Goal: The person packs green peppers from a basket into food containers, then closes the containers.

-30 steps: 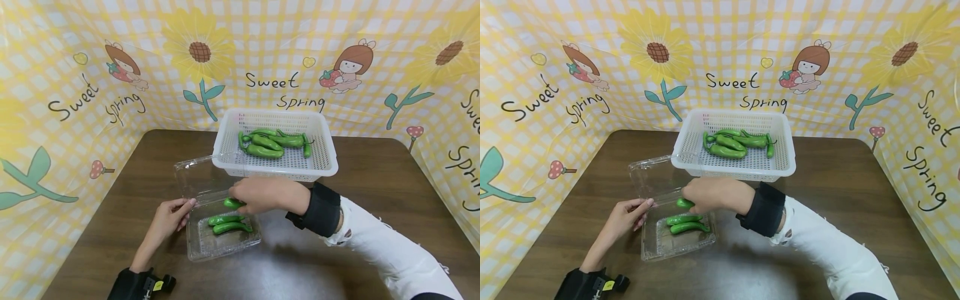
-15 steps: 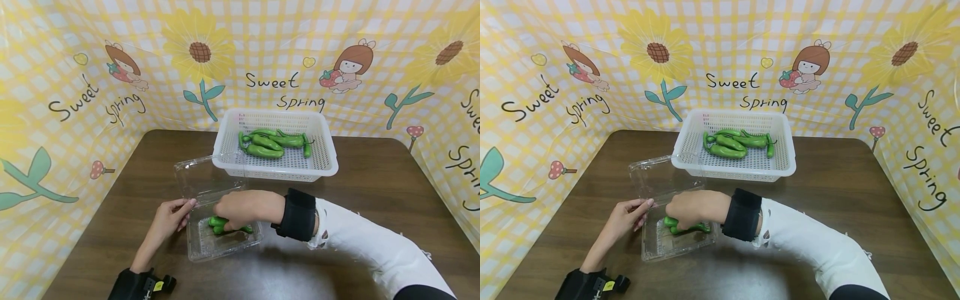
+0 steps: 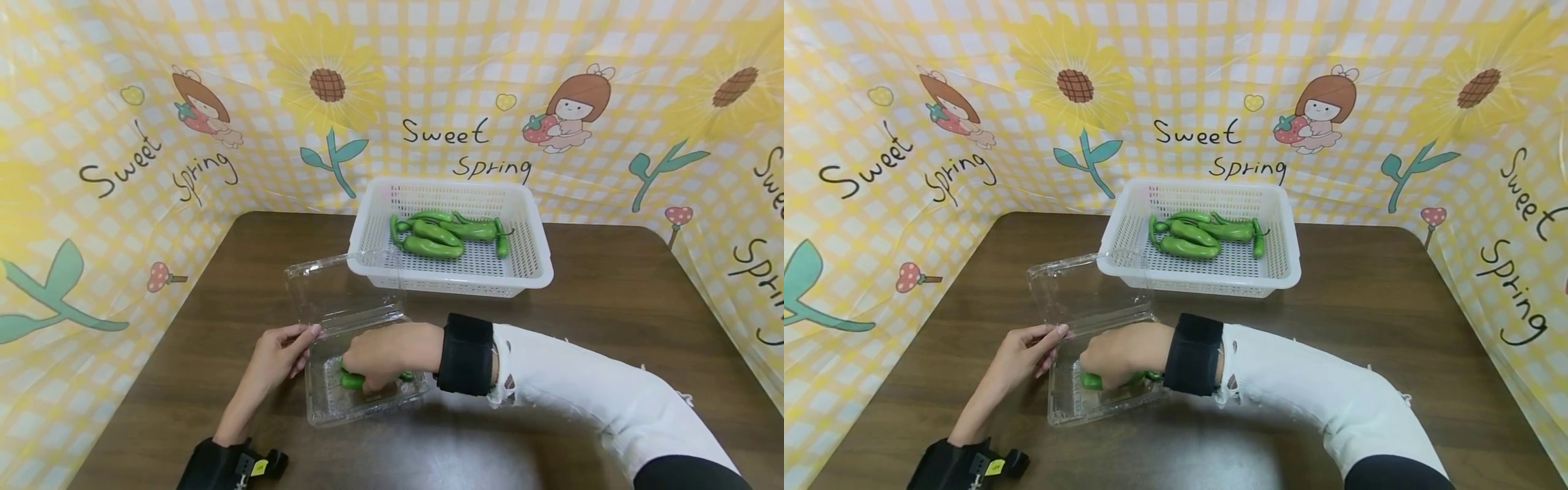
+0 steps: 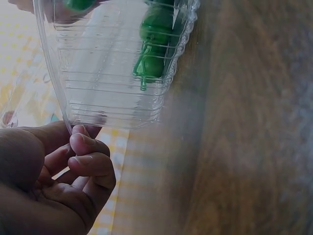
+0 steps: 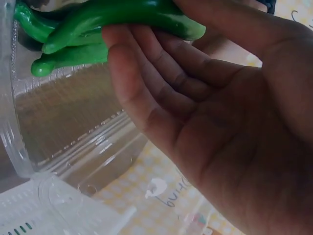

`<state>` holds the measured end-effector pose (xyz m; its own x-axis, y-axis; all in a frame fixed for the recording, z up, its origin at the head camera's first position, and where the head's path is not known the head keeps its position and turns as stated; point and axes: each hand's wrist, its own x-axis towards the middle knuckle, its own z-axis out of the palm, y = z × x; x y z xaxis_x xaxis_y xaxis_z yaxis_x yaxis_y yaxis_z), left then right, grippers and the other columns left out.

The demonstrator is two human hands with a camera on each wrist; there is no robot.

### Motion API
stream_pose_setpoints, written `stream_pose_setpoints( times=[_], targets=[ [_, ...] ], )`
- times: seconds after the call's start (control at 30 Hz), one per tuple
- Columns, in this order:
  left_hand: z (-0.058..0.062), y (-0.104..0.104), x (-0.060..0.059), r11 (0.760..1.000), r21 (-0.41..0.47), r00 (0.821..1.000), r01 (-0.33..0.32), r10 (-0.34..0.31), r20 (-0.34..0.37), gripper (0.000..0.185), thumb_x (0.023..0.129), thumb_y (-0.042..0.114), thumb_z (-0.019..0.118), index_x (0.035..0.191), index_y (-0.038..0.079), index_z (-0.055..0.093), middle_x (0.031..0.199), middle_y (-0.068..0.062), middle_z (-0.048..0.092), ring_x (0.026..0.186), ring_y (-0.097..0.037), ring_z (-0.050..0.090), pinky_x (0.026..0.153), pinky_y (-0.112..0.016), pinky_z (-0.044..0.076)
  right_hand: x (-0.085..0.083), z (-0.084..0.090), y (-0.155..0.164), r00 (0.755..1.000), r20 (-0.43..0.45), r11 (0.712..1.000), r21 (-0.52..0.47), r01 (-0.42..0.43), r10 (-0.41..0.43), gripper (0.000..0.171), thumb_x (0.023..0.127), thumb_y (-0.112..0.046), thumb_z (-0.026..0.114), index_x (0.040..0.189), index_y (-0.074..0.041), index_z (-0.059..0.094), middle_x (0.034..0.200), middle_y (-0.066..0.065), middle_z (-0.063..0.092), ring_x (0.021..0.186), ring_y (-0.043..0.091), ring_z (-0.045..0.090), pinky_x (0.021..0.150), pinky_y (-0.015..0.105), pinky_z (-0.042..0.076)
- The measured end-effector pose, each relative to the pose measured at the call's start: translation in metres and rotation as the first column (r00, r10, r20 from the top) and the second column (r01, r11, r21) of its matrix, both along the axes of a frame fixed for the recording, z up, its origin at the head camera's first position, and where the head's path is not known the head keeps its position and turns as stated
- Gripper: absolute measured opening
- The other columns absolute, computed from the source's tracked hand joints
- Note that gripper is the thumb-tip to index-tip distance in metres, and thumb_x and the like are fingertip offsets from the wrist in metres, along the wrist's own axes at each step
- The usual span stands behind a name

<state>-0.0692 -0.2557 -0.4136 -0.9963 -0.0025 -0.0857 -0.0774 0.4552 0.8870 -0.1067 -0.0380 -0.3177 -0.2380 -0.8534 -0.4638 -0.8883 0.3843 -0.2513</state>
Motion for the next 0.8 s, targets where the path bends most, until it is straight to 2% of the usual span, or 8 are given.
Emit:
stream_pose_setpoints(
  times=[0.33,0.6,0.8],
  targets=[
    [0.001,0.001,0.000,1.000,-0.002,1.000,0.002,-0.002,-0.013,0.034,0.101,0.035,0.059,0.096,0.004,0.071,0.062,-0.004,0.055,0.044,-0.010,0.047,0.040,-0.028,0.045,0.003,-0.010,-0.011,1.000,-0.007,0.998,0.059,-0.017,0.017,0.028,0.091,-0.018,0.072,0.074,-0.017,0.049,0.073,-0.006,0.049,0.065,0.008,0.048,0.056,0.020,0.040],
    [0.000,0.002,0.002,1.000,0.005,1.000,-0.011,0.011,-0.009,0.035,0.100,0.034,0.060,0.096,0.002,0.072,0.063,-0.006,0.056,0.045,-0.010,0.048,0.041,-0.029,0.046,0.007,-0.020,-0.018,0.996,-0.027,0.992,0.091,-0.082,0.085,0.028,0.089,-0.015,0.073,0.070,-0.017,0.052,0.077,-0.006,0.052,0.067,0.008,0.049,0.056,0.019,0.042],
    [-0.001,0.002,0.000,1.000,0.018,1.000,-0.014,0.014,-0.020,0.033,0.100,0.034,0.061,0.092,0.004,0.071,0.060,-0.004,0.054,0.044,-0.010,0.047,0.040,-0.030,0.046,0.009,-0.022,-0.022,0.997,-0.010,0.992,0.099,-0.071,0.073,0.029,0.087,-0.012,0.073,0.068,-0.017,0.051,0.074,-0.006,0.053,0.065,0.008,0.052,0.055,0.019,0.045]
  ],
)
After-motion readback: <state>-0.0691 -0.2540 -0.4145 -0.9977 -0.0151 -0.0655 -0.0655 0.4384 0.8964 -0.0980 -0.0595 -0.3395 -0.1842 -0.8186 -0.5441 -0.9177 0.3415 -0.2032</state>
